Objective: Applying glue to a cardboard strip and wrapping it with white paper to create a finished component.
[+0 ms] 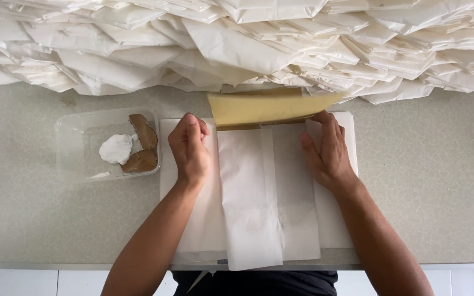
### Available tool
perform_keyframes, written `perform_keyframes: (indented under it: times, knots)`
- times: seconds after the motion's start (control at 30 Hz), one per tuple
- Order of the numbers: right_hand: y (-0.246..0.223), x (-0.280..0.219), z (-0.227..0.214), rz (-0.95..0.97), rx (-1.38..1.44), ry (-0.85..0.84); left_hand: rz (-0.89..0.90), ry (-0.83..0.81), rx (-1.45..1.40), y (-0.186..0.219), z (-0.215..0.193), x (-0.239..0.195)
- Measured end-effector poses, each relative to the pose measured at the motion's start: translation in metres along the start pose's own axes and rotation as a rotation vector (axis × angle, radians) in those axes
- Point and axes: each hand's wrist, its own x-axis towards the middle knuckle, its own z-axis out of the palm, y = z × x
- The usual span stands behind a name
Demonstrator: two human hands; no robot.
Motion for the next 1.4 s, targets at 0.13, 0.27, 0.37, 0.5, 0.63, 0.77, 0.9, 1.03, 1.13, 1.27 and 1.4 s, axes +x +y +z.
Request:
perform_keyframes:
  times: [0.13,0.27,0.37,0.5,0.63,0.77,0.9,1.03,1.13,1.27,1.4]
  knots:
    - [0.01,-0.001,-0.009,-0.073,0.178,0.04,-0.164,0.06,-0.124,0.006,0.0,0.004]
    - [0.043,-0.009,0.006,-0.024,0.158,0.118,-0.148,-0.034,-0.102,0.001,-0.004,0.004]
    - [0.048,-0.011,0.013,-0.064,0.121,0.136,0.045,-0.163,0.07,-0.003,0.0,0.005]
    - [0.014,-0.004,0.005,-0.111,0.007,0.144,0.236,-0.327,0.335,0.014,0.008,0.002]
    - [-0.002,-0.005,0.003,-0.054,-0.193,0.115,0.274,-0.616,0.847,0.023,0.014,-0.004]
    - [-0.015,-0.006,0.003,0.033,-0.226,0.116,0.378,-0.588,0.937,0.022,0.017,-0.008]
    - [-0.037,-0.006,0.0,0.116,-0.159,0.145,0.448,-0.537,0.971,0.012,0.019,-0.013]
    - [-0.035,-0.008,-0.002,0.27,-0.02,0.146,0.444,-0.523,0.954,0.011,0.019,-0.012]
    - [-0.039,-0.007,0.001,0.351,0.076,0.129,0.422,-0.533,0.938,0.012,0.019,-0.011]
    - [-0.042,-0.004,0.0,0.406,0.121,0.109,0.353,-0.549,0.899,0.016,0.017,-0.009]
    - [-0.025,-0.008,0.0,0.331,0.088,0.147,0.346,-0.545,0.902,0.017,0.017,-0.007]
